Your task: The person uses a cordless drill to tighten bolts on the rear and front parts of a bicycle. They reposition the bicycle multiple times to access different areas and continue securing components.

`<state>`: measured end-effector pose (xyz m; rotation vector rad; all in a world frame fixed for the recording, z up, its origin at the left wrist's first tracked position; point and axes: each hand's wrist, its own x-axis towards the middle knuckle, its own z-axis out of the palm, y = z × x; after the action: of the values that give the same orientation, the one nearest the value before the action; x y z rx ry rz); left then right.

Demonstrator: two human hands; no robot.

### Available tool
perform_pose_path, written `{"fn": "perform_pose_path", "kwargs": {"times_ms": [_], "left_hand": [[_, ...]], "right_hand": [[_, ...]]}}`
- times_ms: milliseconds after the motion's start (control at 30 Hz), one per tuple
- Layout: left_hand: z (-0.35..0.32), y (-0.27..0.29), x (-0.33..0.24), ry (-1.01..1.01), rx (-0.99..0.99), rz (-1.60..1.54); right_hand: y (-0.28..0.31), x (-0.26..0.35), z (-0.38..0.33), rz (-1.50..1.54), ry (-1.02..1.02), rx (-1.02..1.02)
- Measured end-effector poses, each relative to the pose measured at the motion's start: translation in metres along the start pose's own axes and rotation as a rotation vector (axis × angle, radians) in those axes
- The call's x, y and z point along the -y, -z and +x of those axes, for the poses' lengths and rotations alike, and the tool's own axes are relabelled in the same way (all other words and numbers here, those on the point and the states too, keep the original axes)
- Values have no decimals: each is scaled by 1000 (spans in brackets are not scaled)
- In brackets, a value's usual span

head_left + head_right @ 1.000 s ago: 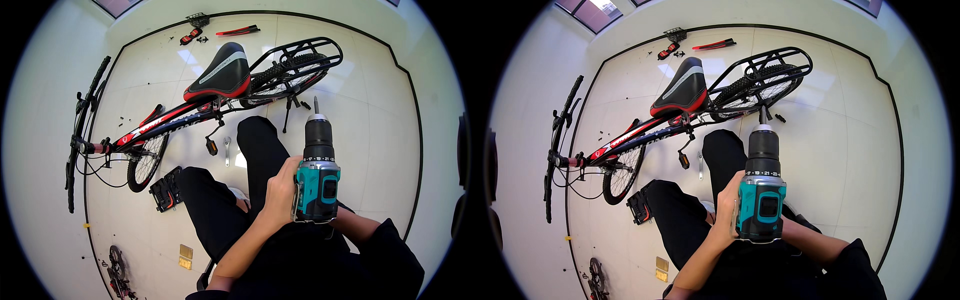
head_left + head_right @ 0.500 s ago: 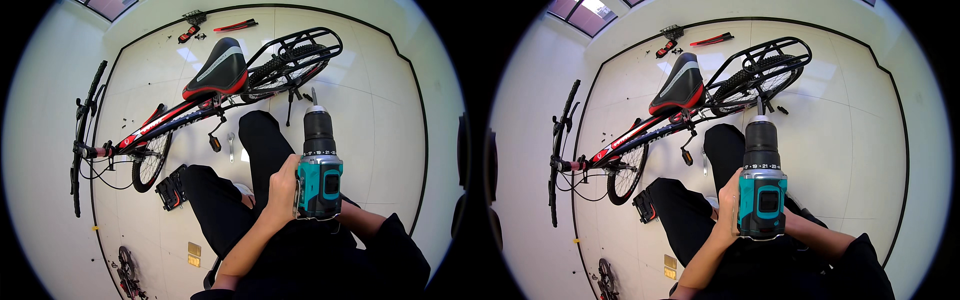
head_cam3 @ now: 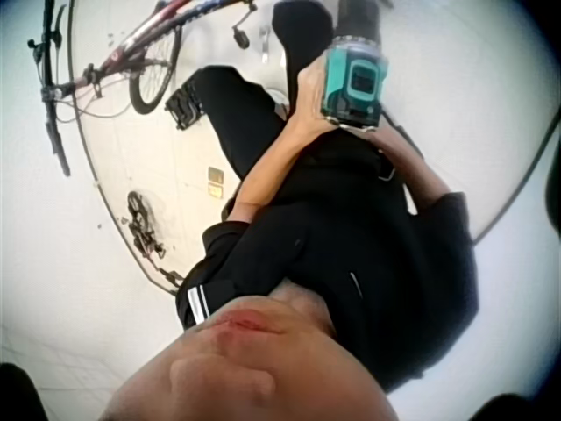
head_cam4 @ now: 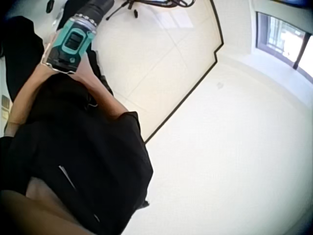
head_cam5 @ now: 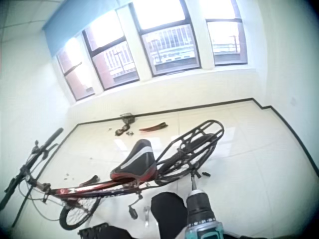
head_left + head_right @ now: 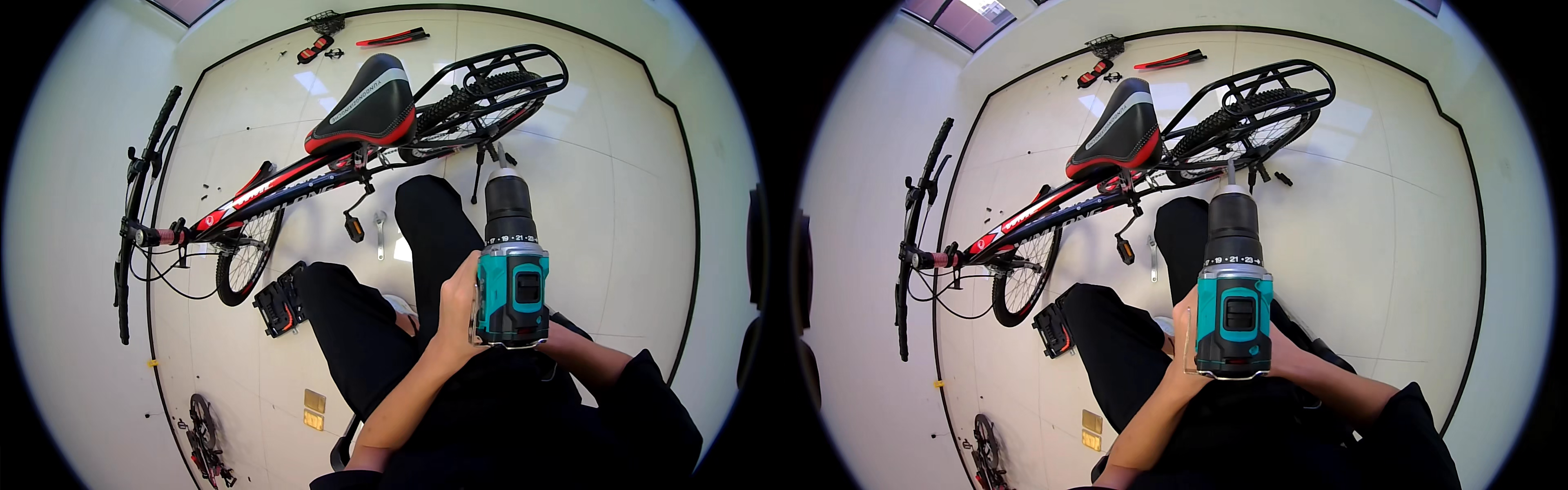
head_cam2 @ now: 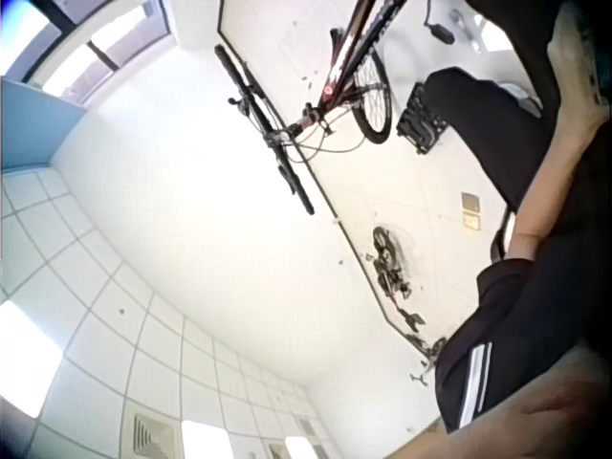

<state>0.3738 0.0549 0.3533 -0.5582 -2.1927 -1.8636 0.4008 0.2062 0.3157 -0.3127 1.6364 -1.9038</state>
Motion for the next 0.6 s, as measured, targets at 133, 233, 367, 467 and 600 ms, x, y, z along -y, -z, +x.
{"fn": "perform_pose_path", "kwargs": {"times_ms": [133,233,367,467,600], "left_hand": [[0,-2,1,-2,-11,4],[0,-3,1,9,-8,-27],[-1,-3,1,28,5,-44],[1,0,2,-50,25,42],[1,1,1,-29,52,87]], "right_hand": [[1,2,0,-89,-11,-3],[0,10,1,-97,-96,2],[1,2,3,-154,-21,-15],[-2,13,5,-218,69,-10],[-4,14,7,-321,177,-5]]}}
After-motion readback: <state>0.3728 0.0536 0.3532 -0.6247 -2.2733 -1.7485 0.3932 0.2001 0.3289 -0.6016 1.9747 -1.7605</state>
